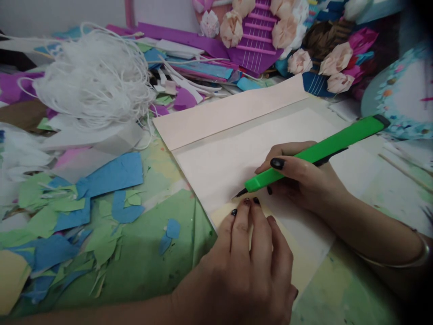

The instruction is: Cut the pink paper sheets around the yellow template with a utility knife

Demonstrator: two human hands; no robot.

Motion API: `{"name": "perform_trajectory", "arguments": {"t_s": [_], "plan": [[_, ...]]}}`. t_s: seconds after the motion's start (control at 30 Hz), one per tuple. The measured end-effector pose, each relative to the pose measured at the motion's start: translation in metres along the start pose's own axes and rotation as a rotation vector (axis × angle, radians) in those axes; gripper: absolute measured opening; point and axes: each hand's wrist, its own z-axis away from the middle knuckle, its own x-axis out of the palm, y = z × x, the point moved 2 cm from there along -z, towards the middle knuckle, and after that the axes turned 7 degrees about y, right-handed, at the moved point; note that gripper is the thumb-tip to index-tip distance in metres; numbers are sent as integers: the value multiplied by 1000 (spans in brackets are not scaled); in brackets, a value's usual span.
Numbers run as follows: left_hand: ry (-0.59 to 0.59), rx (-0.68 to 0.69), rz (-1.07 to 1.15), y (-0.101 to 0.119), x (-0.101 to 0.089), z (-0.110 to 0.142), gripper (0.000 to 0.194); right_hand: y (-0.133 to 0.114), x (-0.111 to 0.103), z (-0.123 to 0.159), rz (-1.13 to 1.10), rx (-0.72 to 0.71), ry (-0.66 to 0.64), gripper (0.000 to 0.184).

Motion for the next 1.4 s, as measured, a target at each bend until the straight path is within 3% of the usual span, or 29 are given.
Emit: {"name": "perform_trajectory", "arguments": {"t_s": [0.83,1.4], "plan": [[0,-5,-1,-1,0,-2,46,-3,-2,-1,56,-49,-45,25],[5,-7,-8,-1,0,0,46,-2,-3,-2,51,-3,11,24]]}}
